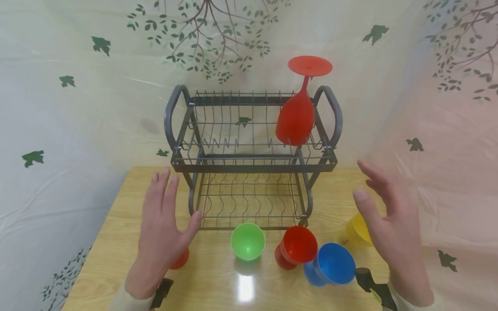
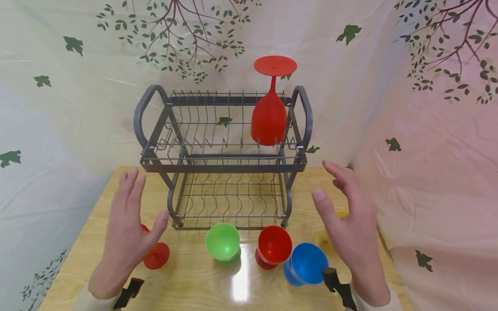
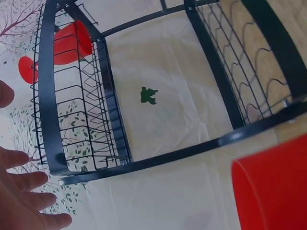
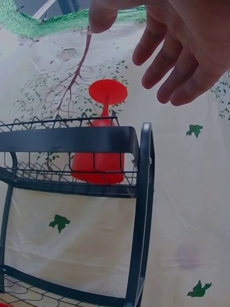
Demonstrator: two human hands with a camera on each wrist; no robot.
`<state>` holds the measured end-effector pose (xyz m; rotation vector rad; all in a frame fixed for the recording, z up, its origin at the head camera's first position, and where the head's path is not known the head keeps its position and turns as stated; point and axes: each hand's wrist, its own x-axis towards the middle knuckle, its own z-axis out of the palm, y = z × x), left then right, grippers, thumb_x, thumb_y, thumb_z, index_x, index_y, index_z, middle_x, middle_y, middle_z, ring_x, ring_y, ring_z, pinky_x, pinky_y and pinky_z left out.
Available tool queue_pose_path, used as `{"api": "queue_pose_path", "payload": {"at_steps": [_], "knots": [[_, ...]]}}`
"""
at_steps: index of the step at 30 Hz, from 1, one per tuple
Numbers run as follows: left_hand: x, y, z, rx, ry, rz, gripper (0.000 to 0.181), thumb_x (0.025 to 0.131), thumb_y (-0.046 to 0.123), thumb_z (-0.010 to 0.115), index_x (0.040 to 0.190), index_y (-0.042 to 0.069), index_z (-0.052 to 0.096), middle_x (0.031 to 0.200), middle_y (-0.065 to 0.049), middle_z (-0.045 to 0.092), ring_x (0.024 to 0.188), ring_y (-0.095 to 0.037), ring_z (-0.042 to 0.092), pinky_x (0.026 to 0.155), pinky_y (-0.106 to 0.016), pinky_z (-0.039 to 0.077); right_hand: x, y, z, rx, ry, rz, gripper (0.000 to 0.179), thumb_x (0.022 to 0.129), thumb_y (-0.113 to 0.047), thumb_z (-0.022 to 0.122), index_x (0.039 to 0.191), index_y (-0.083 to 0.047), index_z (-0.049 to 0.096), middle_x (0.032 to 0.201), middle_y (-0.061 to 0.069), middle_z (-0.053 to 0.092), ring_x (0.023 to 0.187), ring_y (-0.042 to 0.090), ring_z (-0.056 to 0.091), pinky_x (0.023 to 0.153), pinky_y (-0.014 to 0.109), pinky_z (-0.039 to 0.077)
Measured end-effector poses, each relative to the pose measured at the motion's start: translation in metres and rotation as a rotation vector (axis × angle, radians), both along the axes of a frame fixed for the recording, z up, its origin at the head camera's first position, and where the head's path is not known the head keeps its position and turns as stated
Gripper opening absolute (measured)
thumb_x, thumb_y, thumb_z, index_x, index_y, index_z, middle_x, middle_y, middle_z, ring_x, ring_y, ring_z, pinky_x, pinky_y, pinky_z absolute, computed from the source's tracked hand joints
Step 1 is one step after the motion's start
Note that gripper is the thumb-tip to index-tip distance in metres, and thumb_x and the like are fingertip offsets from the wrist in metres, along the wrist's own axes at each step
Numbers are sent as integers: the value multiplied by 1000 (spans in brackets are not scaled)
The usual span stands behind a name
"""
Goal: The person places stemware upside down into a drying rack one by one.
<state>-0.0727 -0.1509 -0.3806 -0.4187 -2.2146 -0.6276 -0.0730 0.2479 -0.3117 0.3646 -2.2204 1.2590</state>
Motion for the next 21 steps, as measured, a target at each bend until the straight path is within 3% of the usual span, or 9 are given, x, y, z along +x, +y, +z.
{"api": "queue_pose_path", "payload": {"at_steps": [5,11,15,20,21], "knots": [[13,-6,-9,-80,58,0,73,100,53,48,140,-8,54,147,-30,51,139,-54,42,114,-72,29,14,-4,-9,33,-88,-38,53,94,3,66,145,-11,61,147,-3,60,129,3,53,106,13,39],[34,-10,-27,-130,6,-37,67,100,51,45,135,-4,60,144,-28,54,133,-55,47,112,-75,30,25,-14,-22,114,-99,28,60,89,3,73,145,-15,61,146,4,61,133,3,51,108,12,36],[46,-19,-39,-168,-91,-40,67,102,52,43,135,-3,61,146,-27,53,134,-54,46,112,-75,31,29,-20,-32,180,-107,73,64,86,2,77,146,-16,60,146,6,61,137,3,49,111,12,33],[56,-42,-49,-228,-292,15,77,102,64,35,139,1,58,150,-25,49,137,-54,42,105,-76,38,39,-27,-45,246,-173,109,63,89,-5,79,146,-19,59,147,2,59,135,12,53,109,7,32],[56,-47,-50,-237,-334,28,76,101,64,41,140,2,57,150,-25,48,137,-55,41,103,-76,40,41,-28,-47,257,-192,112,62,89,-7,79,146,-20,59,148,1,59,134,16,54,108,6,31]]}}
